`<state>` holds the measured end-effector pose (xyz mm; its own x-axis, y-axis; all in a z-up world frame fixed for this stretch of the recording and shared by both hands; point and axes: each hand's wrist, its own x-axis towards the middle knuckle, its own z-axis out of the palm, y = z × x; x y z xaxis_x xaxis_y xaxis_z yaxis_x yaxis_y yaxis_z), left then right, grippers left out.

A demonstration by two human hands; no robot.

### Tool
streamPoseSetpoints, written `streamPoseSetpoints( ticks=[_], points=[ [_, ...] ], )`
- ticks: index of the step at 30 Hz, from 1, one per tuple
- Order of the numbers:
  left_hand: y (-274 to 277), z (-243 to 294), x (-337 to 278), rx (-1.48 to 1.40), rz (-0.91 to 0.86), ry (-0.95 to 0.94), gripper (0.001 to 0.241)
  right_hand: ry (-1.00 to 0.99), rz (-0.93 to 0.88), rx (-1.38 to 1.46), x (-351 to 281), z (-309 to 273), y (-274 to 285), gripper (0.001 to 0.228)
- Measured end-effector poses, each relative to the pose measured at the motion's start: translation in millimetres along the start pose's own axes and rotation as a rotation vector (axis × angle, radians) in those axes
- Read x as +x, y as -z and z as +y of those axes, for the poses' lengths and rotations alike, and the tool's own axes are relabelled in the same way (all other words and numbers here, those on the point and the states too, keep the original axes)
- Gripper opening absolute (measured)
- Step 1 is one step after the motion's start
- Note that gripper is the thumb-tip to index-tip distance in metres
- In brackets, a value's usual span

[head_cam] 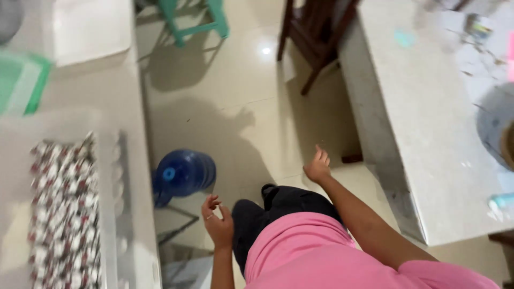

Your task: Organizing decorated cupcakes in a storage container and then stirring a glaze in a cup.

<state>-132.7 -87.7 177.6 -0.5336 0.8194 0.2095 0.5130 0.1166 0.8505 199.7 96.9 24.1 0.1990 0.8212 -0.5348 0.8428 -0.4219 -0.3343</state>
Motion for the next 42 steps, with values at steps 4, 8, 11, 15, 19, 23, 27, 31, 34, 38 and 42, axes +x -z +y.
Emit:
streamPoseSetpoints(
  ticks=[4, 8, 11, 15, 19, 23, 27, 31, 34, 38, 42],
  points=[
    [-41.0, 14.8, 51.2, 0.021, -0.032, -0.102, 0.043, -0.057, -0.096, -0.023, -4.3, 61.0, 22.0, 0.103],
    [-85.3, 46.6, 101.7, -0.093, -0.078, -0.276, 0.041, -0.155, 0.043, 0.266, 5.4, 152.0, -6.7, 0.083],
    [-110.1, 64.4, 136.1, 0.092, -0.258, -0.519, 0.03, -0.172, 0.143, 0.257, -0.7, 146.5, -14.2, 0.071],
    [-140.8, 45.1, 174.4, 0.278, -0.455, -0.554, 0.049, -0.135, 0.256, 0.397, 14.3, 81.5, -10.1, 0.063],
    [-153.7, 20.7, 222.0, 0.241, -0.641, -0.369, 0.068, 0.028, 0.413, 0.515, 35.7, 2.3, 3.7, 0.055],
    [-168.6, 1.2, 283.6, 0.263, -0.74, -0.331, 0.071, 0.021, 0.432, 0.626, 38.9, -68.5, 45.6, 0.053],
    [-193.2, 2.7, 360.4, 0.287, -0.819, -0.349, 0.065, -0.164, 0.362, 0.702, 58.9, -111.7, 66.2, 0.054],
    [-224.5, -7.0, 425.8, 0.302, -0.898, -0.375, 0.063, -0.091, 0.426, 0.726, 86.5, -131.4, 70.9, 0.053],
    [-248.2, 1.6, 454.1, 0.21, -0.862, -0.403, 0.06, -0.169, 0.445, 0.744, 97.9, -145.4, 94.4, 0.053],
    [-302.7, 46.7, 482.8, 0.063, -0.927, -0.249, 0.051, -0.158, 0.69, 0.762, 146.5, -129.9, 112.0, 0.042],
    [-369.9, 132.7, 504.8, 0.001, -1.023, -0.218, 0.047, -0.179, 0.783, 0.843, 202.5, -102.4, 163.3, 0.039]
  ],
)
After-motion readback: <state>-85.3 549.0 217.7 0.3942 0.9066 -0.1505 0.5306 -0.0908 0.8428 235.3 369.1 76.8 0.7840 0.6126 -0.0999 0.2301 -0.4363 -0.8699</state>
